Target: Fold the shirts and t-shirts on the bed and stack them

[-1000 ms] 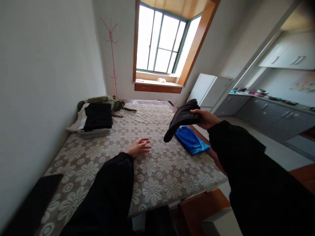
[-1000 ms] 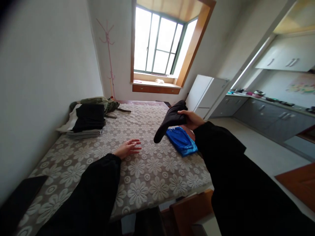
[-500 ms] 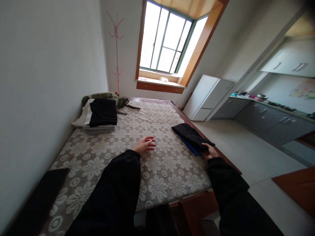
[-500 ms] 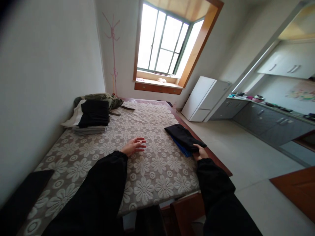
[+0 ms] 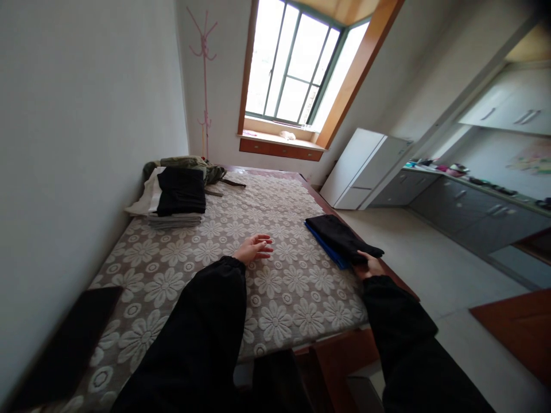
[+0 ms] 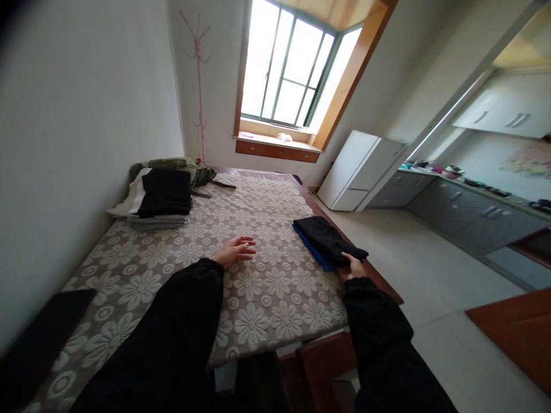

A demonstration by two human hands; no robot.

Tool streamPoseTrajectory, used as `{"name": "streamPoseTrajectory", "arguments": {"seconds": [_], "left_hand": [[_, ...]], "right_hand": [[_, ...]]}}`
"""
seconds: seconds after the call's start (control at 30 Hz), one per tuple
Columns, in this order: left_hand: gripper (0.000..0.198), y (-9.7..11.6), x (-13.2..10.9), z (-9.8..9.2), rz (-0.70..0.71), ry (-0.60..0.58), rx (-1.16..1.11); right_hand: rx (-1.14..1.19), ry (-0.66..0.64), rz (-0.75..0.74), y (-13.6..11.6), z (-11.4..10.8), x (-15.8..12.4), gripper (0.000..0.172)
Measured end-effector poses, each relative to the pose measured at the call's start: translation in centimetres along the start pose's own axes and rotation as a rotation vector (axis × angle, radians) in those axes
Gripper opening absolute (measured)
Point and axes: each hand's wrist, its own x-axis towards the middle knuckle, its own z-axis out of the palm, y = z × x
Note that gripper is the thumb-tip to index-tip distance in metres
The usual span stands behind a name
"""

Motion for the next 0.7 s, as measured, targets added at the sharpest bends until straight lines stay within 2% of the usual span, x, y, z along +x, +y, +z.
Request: {"name": "streamPoseTrajectory", "arguments": {"seconds": [0.17,0.53,0.7], "left_hand": [[0.033,0.1,-0.2,0.1,0.001,0.0,0.006],[0.031,0.1,-0.2,0.2,0.018,-0.023,0.029],[0.03,0.1,-0.2,0.2,0.025,-0.029,0.041]], "right_hand": [[-0.037,0.035,0.076,-0.8,-0.3,-0.4,0.023],[0.017,-0.07,0.068,-0.9,0.1,-1.5,0.023],[0.044,-0.093,0.072,-1.8,0.5,-1.2,0.021]]}}
